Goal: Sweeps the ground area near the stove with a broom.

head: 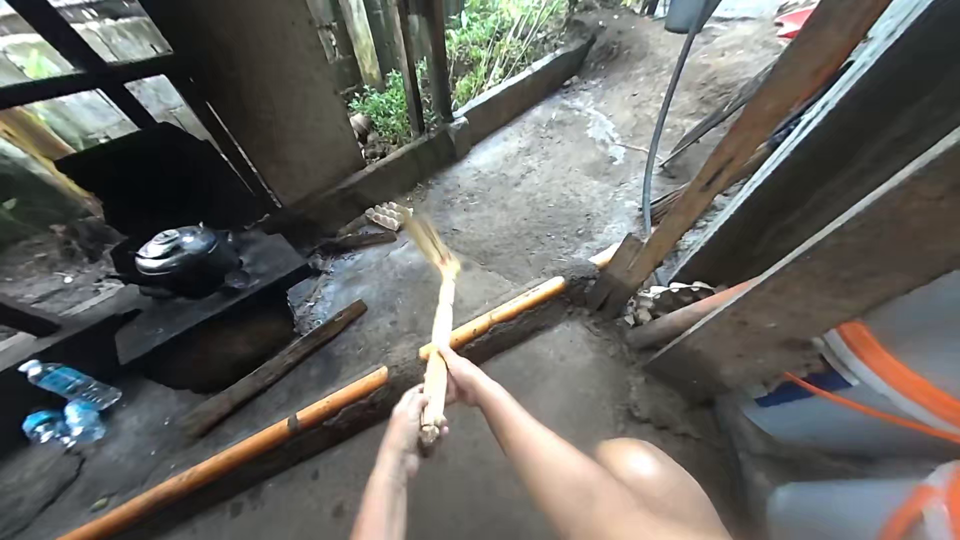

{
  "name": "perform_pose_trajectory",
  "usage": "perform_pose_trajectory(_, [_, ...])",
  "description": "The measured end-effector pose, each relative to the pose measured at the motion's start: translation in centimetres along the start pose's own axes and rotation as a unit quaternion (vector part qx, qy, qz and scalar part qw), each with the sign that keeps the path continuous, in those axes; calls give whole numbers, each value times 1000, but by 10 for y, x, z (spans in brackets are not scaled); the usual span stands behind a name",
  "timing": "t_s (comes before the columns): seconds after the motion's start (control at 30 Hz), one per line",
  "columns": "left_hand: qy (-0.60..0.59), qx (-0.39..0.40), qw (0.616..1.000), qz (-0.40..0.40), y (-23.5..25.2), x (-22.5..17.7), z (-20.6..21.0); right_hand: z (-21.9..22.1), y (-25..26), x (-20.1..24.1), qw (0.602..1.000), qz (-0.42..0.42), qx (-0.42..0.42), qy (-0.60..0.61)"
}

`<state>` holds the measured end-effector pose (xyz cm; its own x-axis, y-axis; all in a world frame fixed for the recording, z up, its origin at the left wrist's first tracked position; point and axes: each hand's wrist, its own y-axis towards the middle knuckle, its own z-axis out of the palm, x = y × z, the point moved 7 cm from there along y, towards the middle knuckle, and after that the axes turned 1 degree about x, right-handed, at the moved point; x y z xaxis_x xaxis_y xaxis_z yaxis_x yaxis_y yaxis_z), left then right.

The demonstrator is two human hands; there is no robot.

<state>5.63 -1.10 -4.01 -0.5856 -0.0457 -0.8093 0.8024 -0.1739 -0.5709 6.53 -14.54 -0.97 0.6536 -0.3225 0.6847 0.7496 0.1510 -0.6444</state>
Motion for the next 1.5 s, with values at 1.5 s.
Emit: perform_pose_trajectory(1.5, [-91,-51,993,55,-35,10,48,0,84,-32,984,-16,22,175])
